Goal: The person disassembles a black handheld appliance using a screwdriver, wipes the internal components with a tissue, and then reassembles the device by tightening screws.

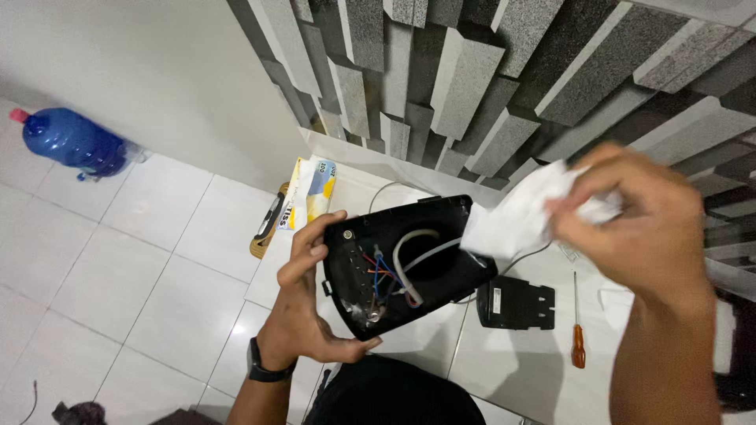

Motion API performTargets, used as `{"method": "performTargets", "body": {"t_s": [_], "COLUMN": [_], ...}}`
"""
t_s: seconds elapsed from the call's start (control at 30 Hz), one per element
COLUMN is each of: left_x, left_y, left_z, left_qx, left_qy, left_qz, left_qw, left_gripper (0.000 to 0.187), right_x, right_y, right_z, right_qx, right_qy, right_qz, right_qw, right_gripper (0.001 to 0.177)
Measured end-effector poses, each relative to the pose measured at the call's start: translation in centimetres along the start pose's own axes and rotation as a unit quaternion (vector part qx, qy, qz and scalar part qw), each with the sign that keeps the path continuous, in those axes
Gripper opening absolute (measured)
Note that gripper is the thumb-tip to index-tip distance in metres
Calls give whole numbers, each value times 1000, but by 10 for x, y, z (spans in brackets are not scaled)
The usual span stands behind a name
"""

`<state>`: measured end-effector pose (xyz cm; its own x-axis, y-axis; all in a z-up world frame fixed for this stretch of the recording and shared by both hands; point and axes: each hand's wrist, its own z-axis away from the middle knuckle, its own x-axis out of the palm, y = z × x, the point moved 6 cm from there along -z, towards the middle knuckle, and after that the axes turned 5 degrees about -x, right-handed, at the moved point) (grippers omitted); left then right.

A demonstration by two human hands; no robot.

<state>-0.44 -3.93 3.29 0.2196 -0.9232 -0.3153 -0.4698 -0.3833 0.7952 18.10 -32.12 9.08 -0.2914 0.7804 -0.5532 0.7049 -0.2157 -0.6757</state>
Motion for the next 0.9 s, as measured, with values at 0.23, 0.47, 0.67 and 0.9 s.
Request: {"method": "performTargets", "body": {"t_s": [0.23,0.47,0.67,0.9], "left_x": [3,9,42,85], "left_y": [5,5,-33,-100], "left_z": [15,37,63,140], "left_qx": [-70,-150,-181,-295], "left_qy": [-8,1,-42,52], "left_qz": [45,1,40,43], "left_qw": [997,989,982,953], "left_gripper": [123,153,154,141], "right_x": [23,78,87,96], "right_y": [34,4,-13,-33], "right_z": [10,1,-4,13], "right_qx": [-41,22,60,-48], "right_qy": [18,-179,-193,-148], "right_qz": [23,-109,-74,-90], "right_qw": [999,978,977,984], "right_gripper": [14,27,23,23]}}
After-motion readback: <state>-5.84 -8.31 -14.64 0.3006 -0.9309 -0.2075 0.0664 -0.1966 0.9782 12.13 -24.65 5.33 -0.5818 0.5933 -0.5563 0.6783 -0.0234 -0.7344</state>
